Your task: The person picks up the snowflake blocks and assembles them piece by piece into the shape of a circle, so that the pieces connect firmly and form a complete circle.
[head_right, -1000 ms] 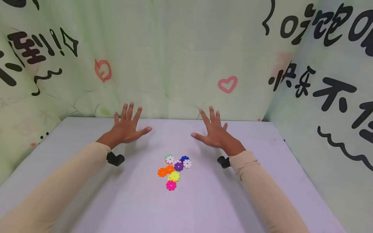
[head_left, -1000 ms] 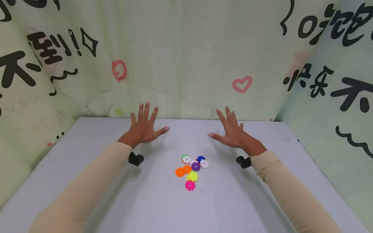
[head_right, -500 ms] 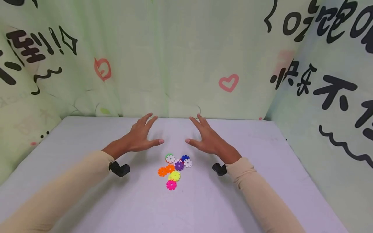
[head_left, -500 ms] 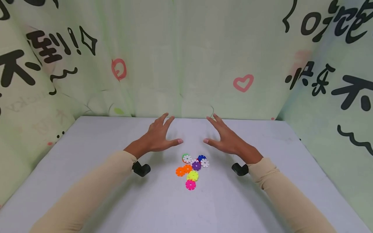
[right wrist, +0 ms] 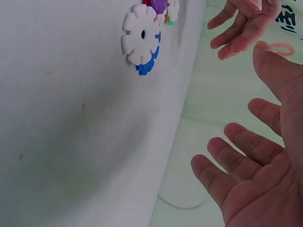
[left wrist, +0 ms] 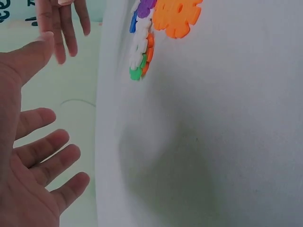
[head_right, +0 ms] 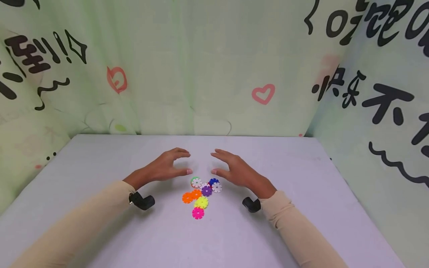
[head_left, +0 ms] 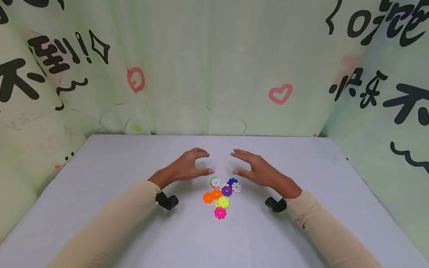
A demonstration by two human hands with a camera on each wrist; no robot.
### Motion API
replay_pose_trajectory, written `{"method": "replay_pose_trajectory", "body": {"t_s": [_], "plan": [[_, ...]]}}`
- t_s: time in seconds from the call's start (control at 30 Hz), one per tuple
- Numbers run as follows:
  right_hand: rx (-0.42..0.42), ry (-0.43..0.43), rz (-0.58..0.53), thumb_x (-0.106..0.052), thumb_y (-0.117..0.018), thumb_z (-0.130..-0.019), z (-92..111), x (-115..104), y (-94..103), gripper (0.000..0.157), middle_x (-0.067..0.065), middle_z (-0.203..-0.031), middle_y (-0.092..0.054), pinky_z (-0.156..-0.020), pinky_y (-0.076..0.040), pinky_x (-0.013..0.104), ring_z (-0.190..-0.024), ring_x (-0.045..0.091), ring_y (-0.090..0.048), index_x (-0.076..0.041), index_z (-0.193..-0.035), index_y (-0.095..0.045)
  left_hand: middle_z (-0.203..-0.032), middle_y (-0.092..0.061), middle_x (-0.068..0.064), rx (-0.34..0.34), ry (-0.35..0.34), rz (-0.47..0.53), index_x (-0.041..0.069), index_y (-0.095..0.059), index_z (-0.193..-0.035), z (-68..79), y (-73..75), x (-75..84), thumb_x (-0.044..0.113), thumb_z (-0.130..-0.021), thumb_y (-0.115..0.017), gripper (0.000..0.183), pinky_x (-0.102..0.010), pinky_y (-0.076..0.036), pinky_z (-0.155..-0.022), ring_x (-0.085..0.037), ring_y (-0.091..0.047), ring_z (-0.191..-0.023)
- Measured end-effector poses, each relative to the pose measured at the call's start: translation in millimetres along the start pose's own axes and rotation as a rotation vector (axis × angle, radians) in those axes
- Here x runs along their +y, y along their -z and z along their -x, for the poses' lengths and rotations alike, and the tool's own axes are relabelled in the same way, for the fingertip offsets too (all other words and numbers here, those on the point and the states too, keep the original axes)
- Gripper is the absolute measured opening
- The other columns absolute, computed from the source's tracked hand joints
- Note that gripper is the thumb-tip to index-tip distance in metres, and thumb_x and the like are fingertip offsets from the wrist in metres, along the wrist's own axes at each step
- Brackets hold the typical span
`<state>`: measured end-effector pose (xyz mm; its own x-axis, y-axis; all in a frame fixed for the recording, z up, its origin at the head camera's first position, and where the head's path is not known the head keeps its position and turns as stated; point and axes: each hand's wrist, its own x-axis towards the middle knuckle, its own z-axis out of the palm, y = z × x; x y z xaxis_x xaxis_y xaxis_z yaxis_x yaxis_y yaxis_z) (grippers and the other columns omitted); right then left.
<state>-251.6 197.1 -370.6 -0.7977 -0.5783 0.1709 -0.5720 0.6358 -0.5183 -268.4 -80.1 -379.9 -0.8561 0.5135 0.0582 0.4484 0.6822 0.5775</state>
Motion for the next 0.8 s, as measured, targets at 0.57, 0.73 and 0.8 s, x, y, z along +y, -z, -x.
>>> {"method": "replay_pose_trajectory", "body": {"t_s": [0.57, 0.73, 0.8], "plan": [[-0.054, 0.125, -0.168, -0.008, -0.073, -0.087, 4, -3, -17.2, 0.023, -0.003, -0.091, -0.070, -0.072, -0.052, 0.030, -0.077, 0.011, -0.062, 0.002, -0.108, -0.072, -0.111, -0.068, -0.008, -0.057, -0.052, 0.248, 0.001, -0.068, -0.119, -0.6, -16.9, 6.7, 0.020, -0.089, -0.072, 0.036, -0.025, -0.053, -0.074, -0.017, -0.061, -0.093], [-0.103, 0.093, -0.184, -0.006, -0.073, -0.087, 5, -6, -25.2, 0.023, -0.003, -0.091, -0.069, -0.073, -0.052, 0.028, -0.080, 0.011, -0.062, 0.001, -0.108, -0.071, -0.105, -0.069, -0.005, -0.064, -0.026, 0.240, 0.003, -0.070, -0.115, -2.2, -24.7, 7.0, 0.016, -0.087, -0.074, 0.031, -0.025, -0.052, -0.067, -0.014, -0.060, -0.087], [-0.118, 0.072, -0.174, -0.008, -0.074, -0.086, 5, -7, -28.0, 0.023, -0.003, -0.091, -0.068, -0.073, -0.052, 0.027, -0.081, 0.011, -0.061, 0.000, -0.108, -0.071, -0.103, -0.069, -0.003, -0.075, -0.015, 0.238, 0.003, -0.071, -0.114, -2.7, -28.0, 7.0, 0.014, -0.085, -0.075, 0.031, -0.025, -0.051, -0.066, -0.014, -0.060, -0.085]]}}
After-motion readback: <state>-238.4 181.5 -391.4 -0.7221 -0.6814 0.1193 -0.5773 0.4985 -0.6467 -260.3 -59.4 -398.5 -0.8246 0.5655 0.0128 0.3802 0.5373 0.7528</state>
